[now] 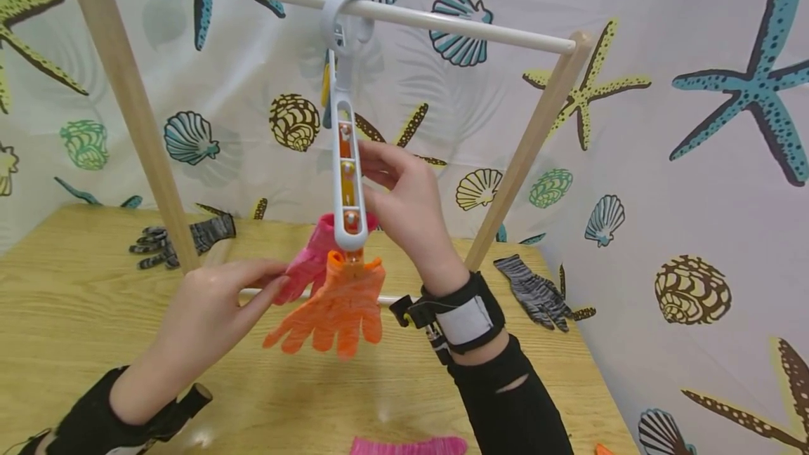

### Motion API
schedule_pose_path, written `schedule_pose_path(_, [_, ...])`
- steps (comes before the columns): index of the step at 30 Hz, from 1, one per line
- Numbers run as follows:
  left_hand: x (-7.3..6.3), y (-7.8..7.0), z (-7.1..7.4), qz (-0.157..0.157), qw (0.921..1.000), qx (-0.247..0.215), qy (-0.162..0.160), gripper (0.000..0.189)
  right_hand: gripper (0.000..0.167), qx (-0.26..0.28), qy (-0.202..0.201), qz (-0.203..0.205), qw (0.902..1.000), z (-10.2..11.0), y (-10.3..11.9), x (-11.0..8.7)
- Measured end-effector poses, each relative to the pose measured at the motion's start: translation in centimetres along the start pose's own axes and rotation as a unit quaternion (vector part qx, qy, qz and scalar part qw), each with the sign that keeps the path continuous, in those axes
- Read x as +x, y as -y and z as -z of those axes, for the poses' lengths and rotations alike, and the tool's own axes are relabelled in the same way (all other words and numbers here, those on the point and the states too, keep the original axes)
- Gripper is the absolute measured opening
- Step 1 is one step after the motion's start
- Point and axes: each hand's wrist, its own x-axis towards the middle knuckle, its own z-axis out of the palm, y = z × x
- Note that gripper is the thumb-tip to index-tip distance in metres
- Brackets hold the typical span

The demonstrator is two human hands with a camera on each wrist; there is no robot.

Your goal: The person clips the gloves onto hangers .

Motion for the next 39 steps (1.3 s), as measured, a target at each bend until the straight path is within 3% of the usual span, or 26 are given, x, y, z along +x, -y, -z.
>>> schedule_pose_path(16, [-0.5, 0.3, 0.0, 0.002, 0.9999, 0.01, 0.005, 0.014, 0.037, 0.016, -0.005, -0.001, 0.9999, -0.2, -0.1, -0.1])
schedule_pose_path(25, [-0.8, 0.5, 0.1, 0.026, 0.999, 0.027, 0.025, 0.017, 0.035, 0.006, -0.007, 0.008, 0.9999, -0.1, -0.1, -0.2])
schedule_pose_path(34, [-1.4, 2.4, 0.3, 0.024, 0.999, 0.037, 0.005, 0.009, 0.036, 0.004, -0.01, 0.008, 0.9999, -0.1, 0.0, -0.2])
schedule_pose_path(39, [-1.9, 3.9, 1.0, 0.058, 0.9975, 0.035, 0.018, 0.009, 0.036, 0.004, -0.01, 0.009, 0.9999, 0.0, -0.1, -0.2])
